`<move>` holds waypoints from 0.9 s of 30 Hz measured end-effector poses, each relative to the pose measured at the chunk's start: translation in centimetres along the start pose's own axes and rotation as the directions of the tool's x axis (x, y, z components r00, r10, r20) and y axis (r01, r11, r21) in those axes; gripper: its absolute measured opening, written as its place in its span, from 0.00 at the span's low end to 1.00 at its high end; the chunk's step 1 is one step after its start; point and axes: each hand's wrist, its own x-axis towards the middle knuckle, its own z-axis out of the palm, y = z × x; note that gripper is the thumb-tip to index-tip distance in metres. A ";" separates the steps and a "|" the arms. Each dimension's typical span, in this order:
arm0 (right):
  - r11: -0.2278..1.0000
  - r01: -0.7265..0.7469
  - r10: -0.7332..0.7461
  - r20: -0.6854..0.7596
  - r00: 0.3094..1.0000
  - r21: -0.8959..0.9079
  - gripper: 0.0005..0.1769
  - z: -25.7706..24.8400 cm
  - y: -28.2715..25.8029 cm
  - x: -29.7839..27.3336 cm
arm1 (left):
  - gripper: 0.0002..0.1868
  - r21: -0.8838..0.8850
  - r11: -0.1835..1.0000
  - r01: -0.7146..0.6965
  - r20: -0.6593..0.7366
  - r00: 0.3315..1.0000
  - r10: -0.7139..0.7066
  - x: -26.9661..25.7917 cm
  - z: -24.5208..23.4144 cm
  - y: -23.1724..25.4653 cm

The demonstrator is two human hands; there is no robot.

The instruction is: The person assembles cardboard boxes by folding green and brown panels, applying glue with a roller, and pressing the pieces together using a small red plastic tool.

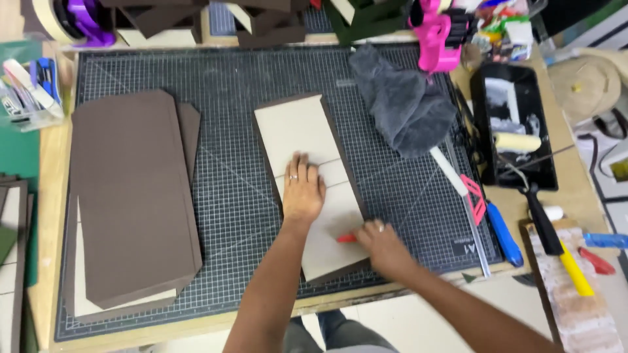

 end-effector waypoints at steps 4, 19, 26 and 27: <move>0.985 -0.153 0.159 -0.072 0.985 0.083 0.19 0.7 3.8 0.9 | 0.16 -0.004 1.000 -0.010 -0.009 1.000 0.010 2.0 0.4 0.3; 0.971 -0.057 0.045 0.054 0.997 0.230 0.19 1.7 3.1 -4.2 | 0.16 0.001 1.000 0.020 0.102 0.995 -0.020 1.2 -0.2 0.3; 0.997 0.040 -0.035 -0.074 0.997 0.063 0.15 4.2 7.4 -2.7 | 0.15 0.009 1.000 0.027 0.110 0.994 -0.028 1.5 -0.5 0.5; 0.997 0.047 -0.042 -0.068 0.997 0.068 0.15 3.8 7.6 -0.6 | 0.15 0.013 0.999 0.036 0.116 0.993 -0.037 1.2 -0.5 0.5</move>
